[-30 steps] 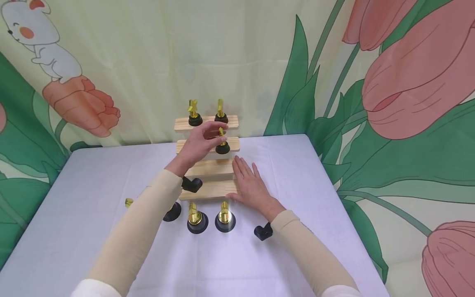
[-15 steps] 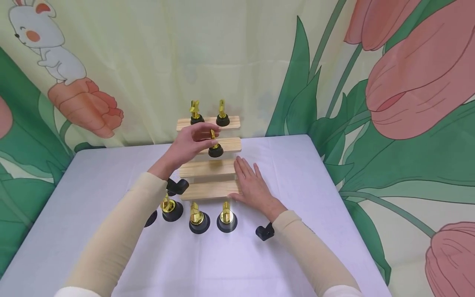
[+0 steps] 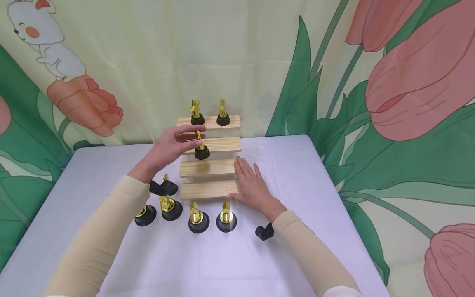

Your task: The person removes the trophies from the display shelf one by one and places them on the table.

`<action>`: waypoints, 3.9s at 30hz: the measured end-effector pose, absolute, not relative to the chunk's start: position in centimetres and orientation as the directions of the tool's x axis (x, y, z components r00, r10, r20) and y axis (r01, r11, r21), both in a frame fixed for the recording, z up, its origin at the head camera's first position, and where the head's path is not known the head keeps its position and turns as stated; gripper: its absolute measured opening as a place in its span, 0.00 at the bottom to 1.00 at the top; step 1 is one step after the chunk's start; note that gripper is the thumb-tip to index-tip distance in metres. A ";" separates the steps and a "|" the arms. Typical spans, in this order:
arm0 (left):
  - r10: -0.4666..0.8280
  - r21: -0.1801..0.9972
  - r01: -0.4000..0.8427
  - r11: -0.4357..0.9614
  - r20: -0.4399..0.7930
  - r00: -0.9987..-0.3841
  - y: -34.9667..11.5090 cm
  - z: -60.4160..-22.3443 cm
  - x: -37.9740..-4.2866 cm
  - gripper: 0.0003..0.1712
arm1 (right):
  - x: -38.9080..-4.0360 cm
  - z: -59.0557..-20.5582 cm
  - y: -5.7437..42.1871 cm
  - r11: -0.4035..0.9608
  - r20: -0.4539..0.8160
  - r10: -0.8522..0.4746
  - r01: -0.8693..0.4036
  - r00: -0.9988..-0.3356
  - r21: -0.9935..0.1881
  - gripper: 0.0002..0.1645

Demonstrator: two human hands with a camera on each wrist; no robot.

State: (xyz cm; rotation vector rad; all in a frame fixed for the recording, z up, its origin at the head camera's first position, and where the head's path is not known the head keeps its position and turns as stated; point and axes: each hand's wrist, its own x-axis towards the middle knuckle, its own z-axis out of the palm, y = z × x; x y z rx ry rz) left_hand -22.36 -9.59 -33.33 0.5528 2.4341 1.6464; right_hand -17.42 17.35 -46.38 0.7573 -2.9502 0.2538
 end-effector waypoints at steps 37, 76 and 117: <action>0.276 0.904 0.239 0.354 0.143 -0.950 -15.8 -33.2 -20.2 0.28 | -17.6 -46.5 17.4 0.870 0.096 -0.464 -0.473 -0.881 -0.137 0.69; 0.103 0.863 0.083 0.498 0.036 -0.994 -22.2 -35.1 -18.1 0.28 | -17.5 -46.5 17.5 0.870 0.099 -0.469 -0.478 -0.878 -0.121 0.70; 0.112 0.820 -0.078 0.568 -0.171 -0.979 -26.5 -40.8 -16.1 0.32 | -17.4 -46.5 17.4 0.861 0.132 -0.479 -0.494 -0.868 -0.122 0.69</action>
